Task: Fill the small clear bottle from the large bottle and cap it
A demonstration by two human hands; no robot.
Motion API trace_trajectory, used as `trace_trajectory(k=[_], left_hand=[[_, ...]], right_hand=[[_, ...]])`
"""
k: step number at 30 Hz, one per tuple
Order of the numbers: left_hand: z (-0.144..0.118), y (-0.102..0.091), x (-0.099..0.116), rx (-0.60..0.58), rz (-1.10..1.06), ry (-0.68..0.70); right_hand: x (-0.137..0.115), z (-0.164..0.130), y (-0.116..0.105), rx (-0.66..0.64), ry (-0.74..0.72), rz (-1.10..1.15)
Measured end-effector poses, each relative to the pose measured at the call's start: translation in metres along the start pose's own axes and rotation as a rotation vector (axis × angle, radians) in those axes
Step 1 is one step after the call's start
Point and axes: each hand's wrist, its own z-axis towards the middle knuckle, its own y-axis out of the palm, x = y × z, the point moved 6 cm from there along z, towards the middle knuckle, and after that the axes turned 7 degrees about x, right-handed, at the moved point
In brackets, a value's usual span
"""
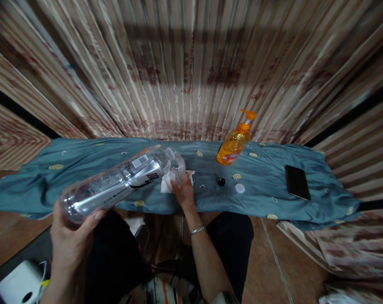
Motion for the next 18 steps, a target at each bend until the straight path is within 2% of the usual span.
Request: trace_trajectory(k=[10,18], left_hand=[[-0.006,0.009,0.013,0.056,-0.02,-0.02],[-0.007,0.01,0.013,0.06,-0.024,-0.052]], right_hand=[[0.004,0.001,0.003,-0.007,-0.021,-0.038],[0.004,0.0,0.001,-0.022,-0.004,-0.02]])
